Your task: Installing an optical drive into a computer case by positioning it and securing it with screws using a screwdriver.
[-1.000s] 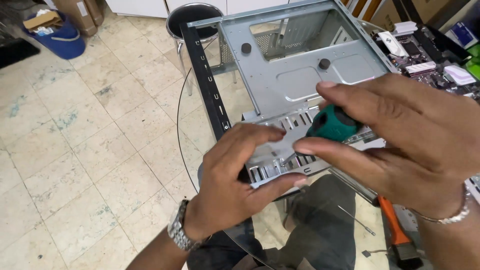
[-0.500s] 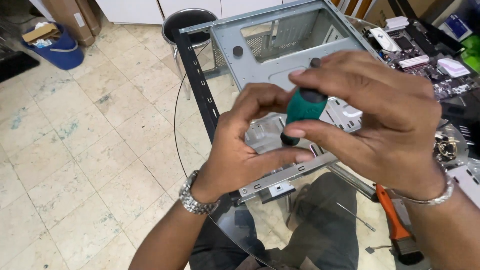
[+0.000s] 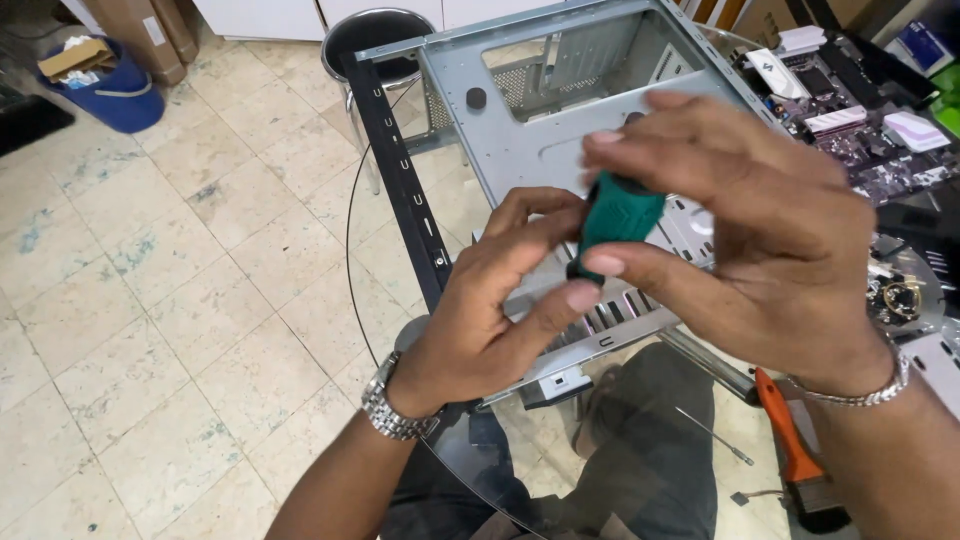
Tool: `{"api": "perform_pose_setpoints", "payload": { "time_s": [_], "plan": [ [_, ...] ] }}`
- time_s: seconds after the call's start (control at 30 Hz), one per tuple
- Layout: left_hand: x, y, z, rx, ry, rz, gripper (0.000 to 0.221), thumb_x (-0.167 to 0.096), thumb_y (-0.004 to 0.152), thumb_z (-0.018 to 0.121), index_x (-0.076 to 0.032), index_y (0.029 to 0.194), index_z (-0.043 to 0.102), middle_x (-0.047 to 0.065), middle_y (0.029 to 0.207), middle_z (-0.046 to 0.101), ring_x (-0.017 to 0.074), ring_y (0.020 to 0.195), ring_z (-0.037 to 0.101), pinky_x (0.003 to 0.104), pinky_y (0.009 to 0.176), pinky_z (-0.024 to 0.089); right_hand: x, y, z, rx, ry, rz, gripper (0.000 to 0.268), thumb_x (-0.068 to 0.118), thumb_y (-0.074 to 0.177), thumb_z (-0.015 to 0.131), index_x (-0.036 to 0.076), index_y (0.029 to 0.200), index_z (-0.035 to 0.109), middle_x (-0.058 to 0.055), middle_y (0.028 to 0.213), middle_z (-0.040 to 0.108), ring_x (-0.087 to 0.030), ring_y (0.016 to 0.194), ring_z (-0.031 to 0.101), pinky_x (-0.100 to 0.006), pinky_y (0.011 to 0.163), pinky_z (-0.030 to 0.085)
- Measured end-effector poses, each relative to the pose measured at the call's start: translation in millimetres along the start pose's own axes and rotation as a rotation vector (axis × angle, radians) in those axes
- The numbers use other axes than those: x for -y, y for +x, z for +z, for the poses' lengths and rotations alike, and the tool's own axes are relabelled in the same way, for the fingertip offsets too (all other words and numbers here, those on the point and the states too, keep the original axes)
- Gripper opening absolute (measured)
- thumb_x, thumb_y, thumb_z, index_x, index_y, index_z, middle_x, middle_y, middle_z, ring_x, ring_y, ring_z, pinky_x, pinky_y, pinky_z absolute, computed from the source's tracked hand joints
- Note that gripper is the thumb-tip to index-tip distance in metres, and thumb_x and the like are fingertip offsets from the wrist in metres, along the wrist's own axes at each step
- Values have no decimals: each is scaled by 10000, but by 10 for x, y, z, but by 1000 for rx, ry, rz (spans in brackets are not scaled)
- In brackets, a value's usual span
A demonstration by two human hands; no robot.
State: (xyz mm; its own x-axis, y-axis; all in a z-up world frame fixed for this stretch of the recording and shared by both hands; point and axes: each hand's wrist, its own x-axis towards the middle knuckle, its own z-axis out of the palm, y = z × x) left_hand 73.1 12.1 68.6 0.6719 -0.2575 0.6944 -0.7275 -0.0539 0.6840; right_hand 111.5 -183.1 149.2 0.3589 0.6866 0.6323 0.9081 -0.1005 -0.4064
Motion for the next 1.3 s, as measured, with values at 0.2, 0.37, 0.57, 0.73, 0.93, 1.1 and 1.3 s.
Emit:
{"api": "perform_pose_setpoints", "payload": {
  "time_s": [0.2, 0.37, 0.57, 0.73, 0.93, 1.1, 1.3],
  "plan": [
    [60, -34, -14, -27, -12, 8, 340, -267, 1071, 578, -7, 1286, 620, 111, 1230, 703, 303, 1278, 595, 473, 1132, 566, 31, -32, -41, 73, 13, 37, 497, 156, 1008, 556, -77, 1435, 451, -267, 1408, 629, -435, 1389, 664, -529, 1249, 607],
    [111, -43, -6, -54, 116, 89, 322, -221, 1020, 619, 66, 1164, 598, 193, 1128, 684, 366, 1228, 608, 476, 1021, 599, 109, 52, -8, 56, -235, -9, 514, 291, 988, 601, -51, 1369, 561, -199, 1296, 676, -387, 1268, 648, -529, 1126, 512],
    [162, -48, 13, -2, 75, 113, 482, -279, 954, 760, -52, 1303, 517, 126, 1237, 625, 320, 1205, 627, 441, 1066, 578, -31, 11, -28, -126, -225, -108, 475, 137, 845, 913, -154, 1131, 669, -263, 1012, 713, -378, 959, 714, -424, 859, 631],
    [177, -67, -25, 105, -7, 65, 364, -280, 1119, 522, -53, 1404, 530, 112, 1414, 616, 321, 1343, 544, 500, 1228, 440, 41, -12, -34, 14, -64, 45, 526, 167, 945, 672, -81, 1378, 507, -257, 1382, 641, -417, 1318, 685, -477, 1148, 608],
    [118, -31, -15, 1, 77, 82, 474, -280, 946, 753, -12, 1301, 586, 135, 1319, 643, 332, 1329, 575, 522, 1248, 450, -23, -62, 15, -14, -175, -77, 566, 286, 969, 688, -59, 1386, 523, -197, 1119, 632, -349, 1057, 659, -429, 952, 581],
    [78, -36, 6, -49, 96, 103, 698, -348, 822, 869, -35, 1347, 530, 103, 1298, 653, 306, 1252, 639, 469, 1140, 583, -41, -72, 72, -135, -312, -172, 597, 280, 864, 940, -87, 1225, 640, -136, 855, 655, -249, 807, 636, -483, 985, 598],
    [103, -55, -28, -96, 43, 86, 333, -200, 908, 794, -25, 1153, 654, 85, 1110, 712, 292, 1078, 687, 488, 1126, 549, -31, -48, 59, -52, -187, -104, 421, 208, 1071, 549, -64, 1391, 519, -274, 1328, 641, -419, 1251, 680, -496, 1075, 585]
  ]
}}
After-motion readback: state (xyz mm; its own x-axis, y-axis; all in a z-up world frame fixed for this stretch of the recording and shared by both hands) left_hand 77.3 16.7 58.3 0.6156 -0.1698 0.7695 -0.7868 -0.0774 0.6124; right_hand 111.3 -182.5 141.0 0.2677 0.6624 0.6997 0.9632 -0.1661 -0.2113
